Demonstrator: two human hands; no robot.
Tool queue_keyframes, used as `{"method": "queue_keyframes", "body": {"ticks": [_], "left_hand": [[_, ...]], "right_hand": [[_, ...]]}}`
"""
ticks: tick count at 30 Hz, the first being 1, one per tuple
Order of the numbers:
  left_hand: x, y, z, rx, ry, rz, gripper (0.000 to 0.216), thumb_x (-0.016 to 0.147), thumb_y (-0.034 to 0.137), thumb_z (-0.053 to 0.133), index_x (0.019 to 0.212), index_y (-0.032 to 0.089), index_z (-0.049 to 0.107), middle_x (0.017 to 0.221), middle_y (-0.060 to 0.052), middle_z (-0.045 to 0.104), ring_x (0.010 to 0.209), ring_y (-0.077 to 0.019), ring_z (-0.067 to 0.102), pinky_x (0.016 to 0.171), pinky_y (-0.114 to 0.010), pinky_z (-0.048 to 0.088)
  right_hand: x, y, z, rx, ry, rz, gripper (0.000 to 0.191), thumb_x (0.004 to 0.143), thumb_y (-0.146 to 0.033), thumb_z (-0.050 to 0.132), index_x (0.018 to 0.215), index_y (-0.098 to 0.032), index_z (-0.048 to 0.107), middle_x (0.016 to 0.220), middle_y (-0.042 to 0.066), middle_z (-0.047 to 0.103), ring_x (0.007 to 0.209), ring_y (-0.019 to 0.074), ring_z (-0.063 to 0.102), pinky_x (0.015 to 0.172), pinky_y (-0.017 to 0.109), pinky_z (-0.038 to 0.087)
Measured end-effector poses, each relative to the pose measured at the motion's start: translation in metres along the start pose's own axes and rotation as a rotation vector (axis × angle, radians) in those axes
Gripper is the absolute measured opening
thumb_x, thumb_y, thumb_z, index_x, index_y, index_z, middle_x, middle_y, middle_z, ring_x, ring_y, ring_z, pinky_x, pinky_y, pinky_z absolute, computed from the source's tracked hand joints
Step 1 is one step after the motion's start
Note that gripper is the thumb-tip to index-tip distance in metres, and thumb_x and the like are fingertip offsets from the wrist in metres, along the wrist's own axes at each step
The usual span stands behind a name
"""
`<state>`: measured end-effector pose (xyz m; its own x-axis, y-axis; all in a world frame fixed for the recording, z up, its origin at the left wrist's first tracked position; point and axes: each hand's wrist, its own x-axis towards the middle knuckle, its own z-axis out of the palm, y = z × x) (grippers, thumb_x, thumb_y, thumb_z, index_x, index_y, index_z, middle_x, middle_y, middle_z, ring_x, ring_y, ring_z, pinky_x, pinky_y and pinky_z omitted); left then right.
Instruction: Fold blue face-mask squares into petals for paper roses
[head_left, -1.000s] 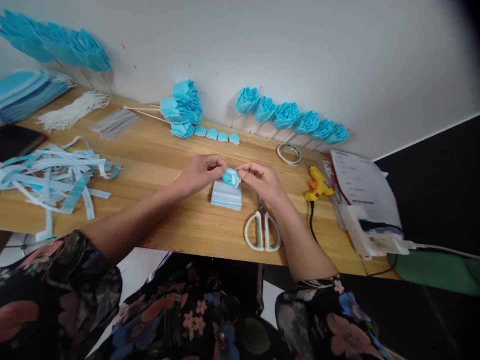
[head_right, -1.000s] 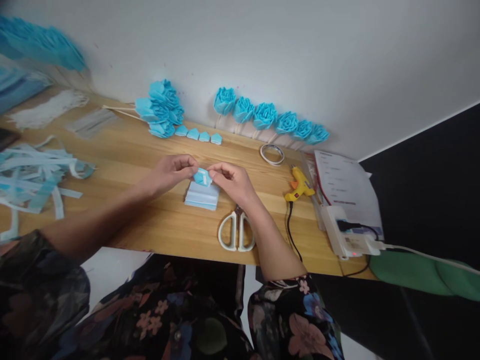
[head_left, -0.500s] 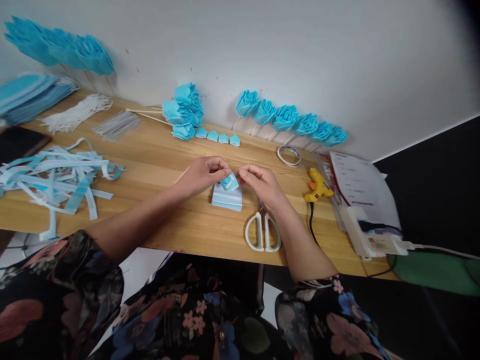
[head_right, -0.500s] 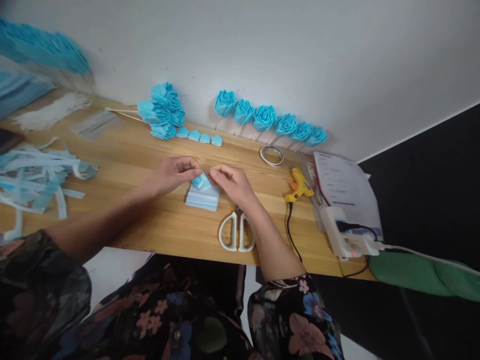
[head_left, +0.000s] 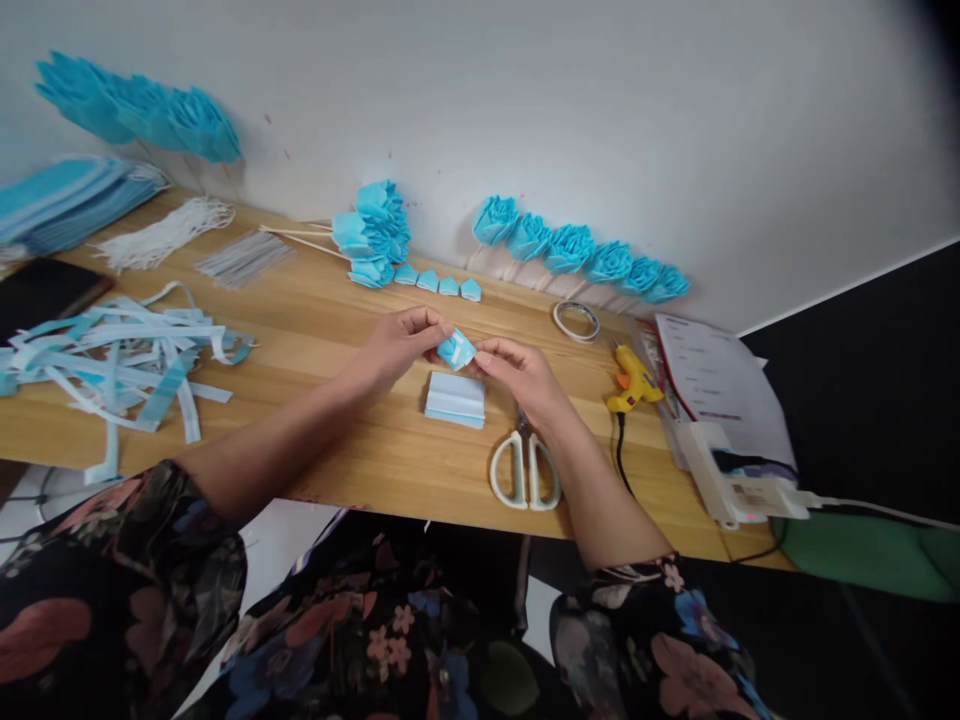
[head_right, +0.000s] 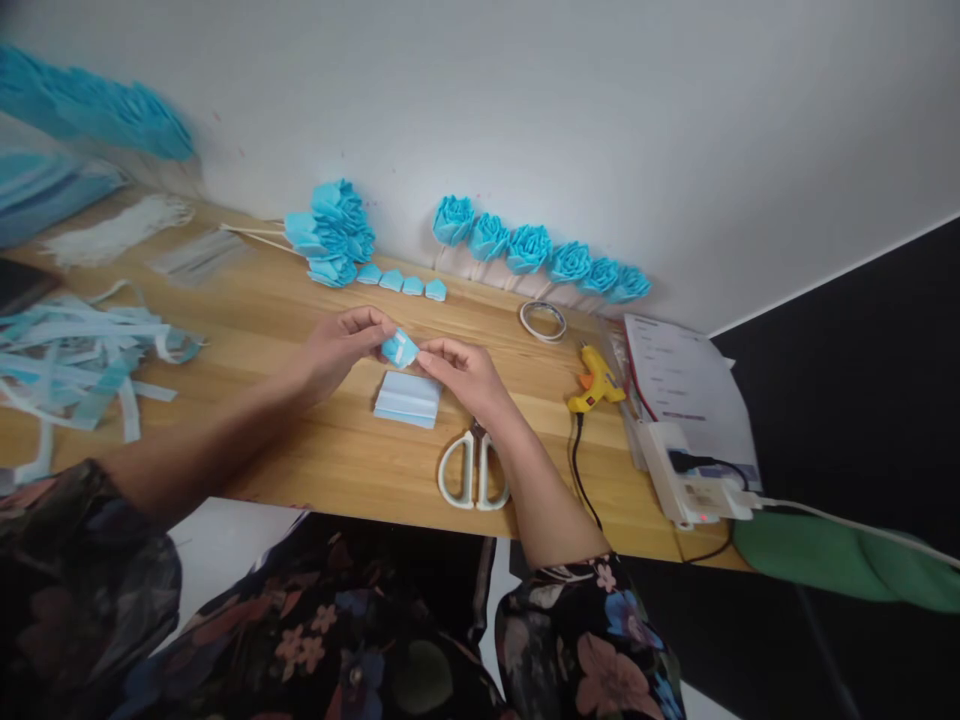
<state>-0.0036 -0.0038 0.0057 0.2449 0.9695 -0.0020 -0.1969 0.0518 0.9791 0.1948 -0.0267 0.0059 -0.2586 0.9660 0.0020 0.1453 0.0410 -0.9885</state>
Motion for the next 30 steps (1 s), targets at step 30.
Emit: {"method": "queue_keyframes", "body": {"ticks": [30], "left_hand": [[0.0,-0.01,-0.001,0.043,-0.05,0.021,0.037,0.085,0.048,0.063,0.097,0.013,0.067,0.067,-0.001,0.065,0.056,-0.0115,0.056,0.059,-0.026,0.046]], "right_hand": [[0.022,0.014,-0.04,0.167,0.451,0.14,0.038,0.06,-0.05,0.083,0.075,-0.019,0.067,0.068,-0.003,0.066,0.056,0.007,0.053,0.049,0.018,0.042]]}}
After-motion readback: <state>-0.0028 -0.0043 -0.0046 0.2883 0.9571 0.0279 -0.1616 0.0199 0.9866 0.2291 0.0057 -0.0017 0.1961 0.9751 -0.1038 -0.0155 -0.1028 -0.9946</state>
